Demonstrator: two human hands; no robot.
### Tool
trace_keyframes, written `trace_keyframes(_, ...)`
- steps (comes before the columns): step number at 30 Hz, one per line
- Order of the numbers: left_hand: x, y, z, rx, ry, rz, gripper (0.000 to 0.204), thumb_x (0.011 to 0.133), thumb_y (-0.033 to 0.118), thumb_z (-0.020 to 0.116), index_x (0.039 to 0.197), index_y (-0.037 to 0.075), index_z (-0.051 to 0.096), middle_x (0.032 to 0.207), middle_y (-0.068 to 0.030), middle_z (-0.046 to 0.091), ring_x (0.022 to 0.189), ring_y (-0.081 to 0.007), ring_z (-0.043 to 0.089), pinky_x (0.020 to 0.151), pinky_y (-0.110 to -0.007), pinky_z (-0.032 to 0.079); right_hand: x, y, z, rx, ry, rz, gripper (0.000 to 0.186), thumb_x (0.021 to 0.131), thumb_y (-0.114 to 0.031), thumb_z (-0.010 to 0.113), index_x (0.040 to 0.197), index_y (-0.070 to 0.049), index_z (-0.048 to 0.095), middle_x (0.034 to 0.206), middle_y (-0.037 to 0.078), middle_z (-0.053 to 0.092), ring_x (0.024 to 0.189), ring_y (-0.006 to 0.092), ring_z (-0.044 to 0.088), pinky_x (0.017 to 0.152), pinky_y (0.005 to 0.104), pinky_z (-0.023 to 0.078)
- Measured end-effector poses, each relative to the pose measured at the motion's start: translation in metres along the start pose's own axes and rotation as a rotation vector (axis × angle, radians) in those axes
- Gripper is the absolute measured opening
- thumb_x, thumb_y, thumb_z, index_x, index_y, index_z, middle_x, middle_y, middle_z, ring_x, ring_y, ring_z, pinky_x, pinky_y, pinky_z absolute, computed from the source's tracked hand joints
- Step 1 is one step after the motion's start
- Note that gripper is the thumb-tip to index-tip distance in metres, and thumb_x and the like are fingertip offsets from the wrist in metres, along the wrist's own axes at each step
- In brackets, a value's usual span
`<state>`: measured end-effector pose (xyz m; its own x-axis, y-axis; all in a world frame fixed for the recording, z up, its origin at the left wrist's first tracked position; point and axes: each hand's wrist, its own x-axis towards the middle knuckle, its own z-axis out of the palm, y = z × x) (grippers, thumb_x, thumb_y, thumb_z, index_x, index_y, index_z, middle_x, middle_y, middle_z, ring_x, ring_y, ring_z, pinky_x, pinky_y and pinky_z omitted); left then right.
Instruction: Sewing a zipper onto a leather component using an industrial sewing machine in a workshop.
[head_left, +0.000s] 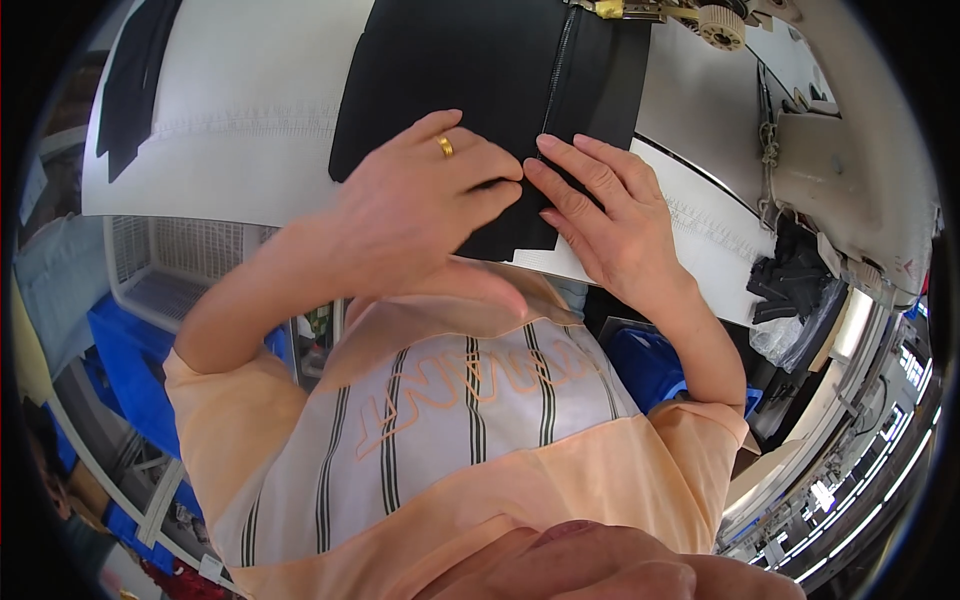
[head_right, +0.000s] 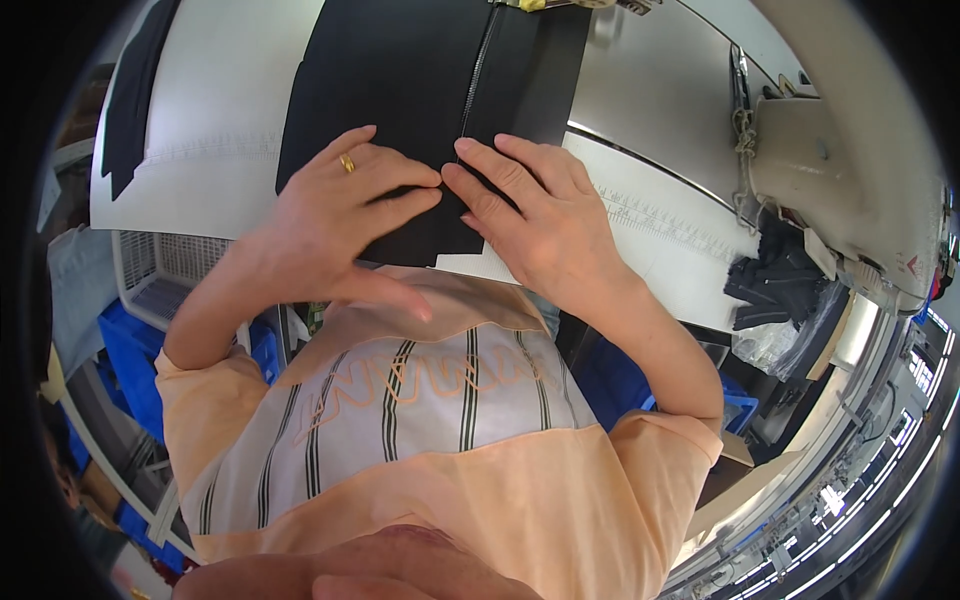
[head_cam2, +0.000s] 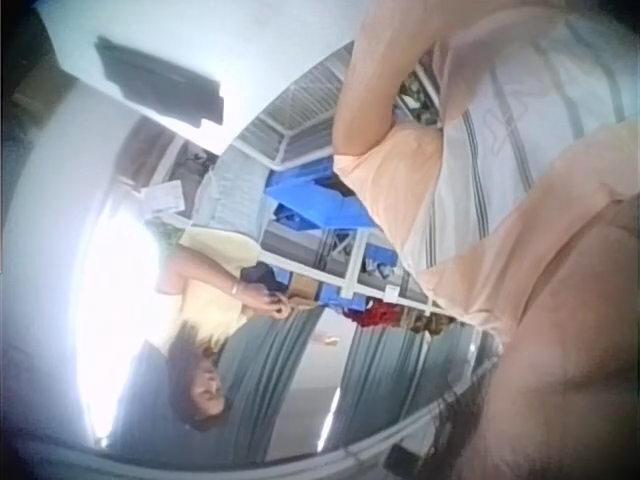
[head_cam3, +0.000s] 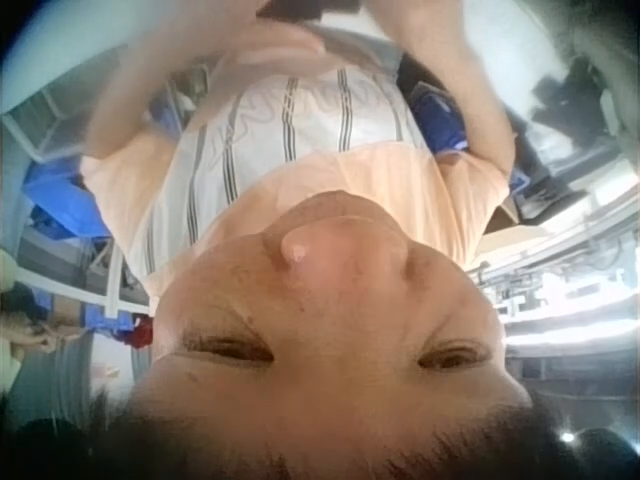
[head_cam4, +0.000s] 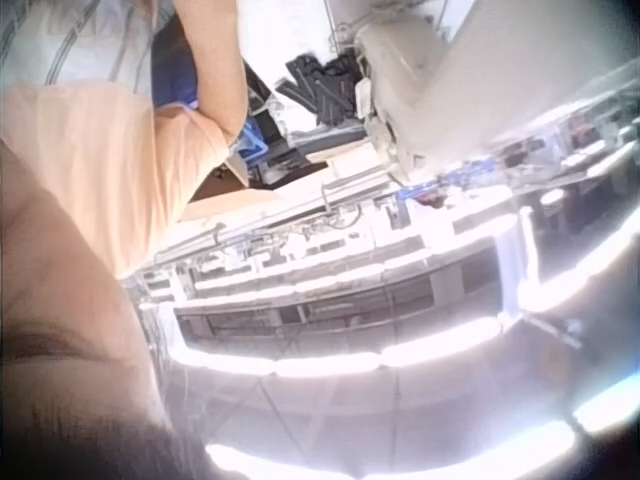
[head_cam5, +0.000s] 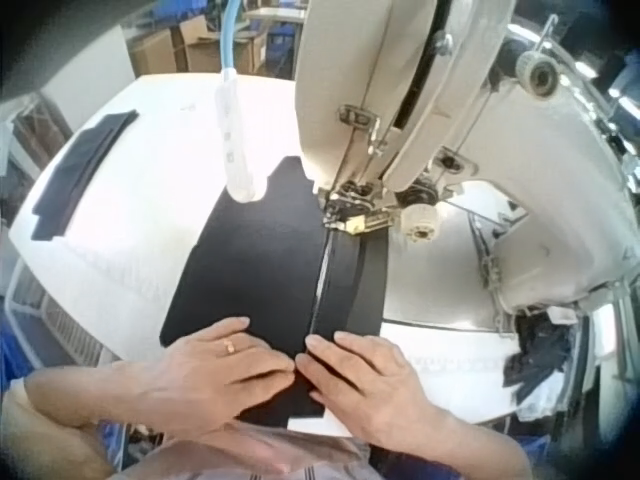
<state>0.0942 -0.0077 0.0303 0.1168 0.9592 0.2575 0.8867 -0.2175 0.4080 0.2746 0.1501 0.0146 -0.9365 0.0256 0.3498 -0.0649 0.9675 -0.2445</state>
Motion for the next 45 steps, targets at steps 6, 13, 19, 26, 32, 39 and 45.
trace_keyframes(6,0.039,-0.05,0.005,0.29,0.119,-0.008,0.044,0.083,0.03,0.068,0.122,0.011,0.063,0.126,0.0048,0.059,0.113,-0.0156,0.055,0.11,-0.049,0.027,0.004,0.0,-0.003,0.024,-0.033,-0.014,0.047,0.07,-0.014,0.075,0.116,-0.01,0.066,0.127,0.004,0.058,0.113,0.0253,0.052,0.089,0.0395,0.046)
trace_keyframes(13,0.036,-0.053,0.011,0.315,0.196,0.015,0.041,0.082,0.033,0.07,0.118,0.014,0.066,0.127,0.0072,0.06,0.109,-0.0145,0.055,0.11,-0.049,0.026,0.003,0.001,-0.006,-0.014,-0.087,0.008,0.046,0.072,-0.019,0.076,0.116,-0.012,0.066,0.126,0.003,0.058,0.114,0.0248,0.051,0.091,0.039,0.045)
trace_keyframes(19,0.039,-0.056,0.006,0.27,0.143,0.014,0.045,0.08,0.036,0.071,0.119,0.013,0.065,0.13,0.0072,0.059,0.106,-0.0159,0.055,0.11,-0.05,0.026,0.007,0.005,-0.004,-0.02,-0.039,-0.026,0.047,0.071,-0.02,0.077,0.116,-0.014,0.067,0.125,0.002,0.059,0.113,0.0238,0.052,0.09,0.0374,0.045)
trace_keyframes(26,0.043,-0.058,0.005,0.292,0.131,0.001,0.046,0.082,0.038,0.07,0.121,0.014,0.065,0.131,0.0062,0.059,0.106,-0.0172,0.056,0.109,-0.051,0.026,0.01,0.01,-0.005,-0.003,-0.043,-0.024,0.048,0.069,-0.02,0.078,0.115,-0.015,0.067,0.124,0.001,0.059,0.112,0.0228,0.053,0.087,0.0364,0.046)
trace_keyframes(32,0.052,-0.062,0.004,0.329,0.156,0.01,0.045,0.082,0.038,0.069,0.12,0.013,0.065,0.128,0.0062,0.061,0.103,-0.0174,0.057,0.108,-0.053,0.028,0.016,0.019,-0.005,-0.02,-0.047,-0.031,0.047,0.07,-0.02,0.078,0.115,-0.015,0.067,0.124,0.001,0.059,0.112,0.0224,0.053,0.086,0.0358,0.046)
trace_keyframes(39,0.064,-0.065,-0.004,0.215,0.082,-0.027,0.048,0.082,0.039,0.069,0.113,0.002,0.065,0.122,-0.0082,0.064,0.102,-0.0218,0.058,0.085,-0.038,0.046,0.024,0.028,-0.005,-0.038,-0.042,-0.043,0.045,0.071,-0.02,0.077,0.115,-0.016,0.067,0.124,0.001,0.059,0.111,0.0229,0.054,0.084,0.0357,0.047)
trace_keyframes(45,0.072,-0.071,-0.003,0.215,0.163,0.019,0.045,0.08,0.034,0.071,0.111,0.002,0.065,0.117,-0.0087,0.066,0.098,-0.0218,0.061,0.076,-0.034,0.052,0.029,0.037,-0.003,-0.056,-0.014,-0.047,0.043,0.073,-0.019,0.076,0.115,-0.016,0.067,0.124,0.001,0.059,0.111,0.0229,0.055,0.084,0.0363,0.048)
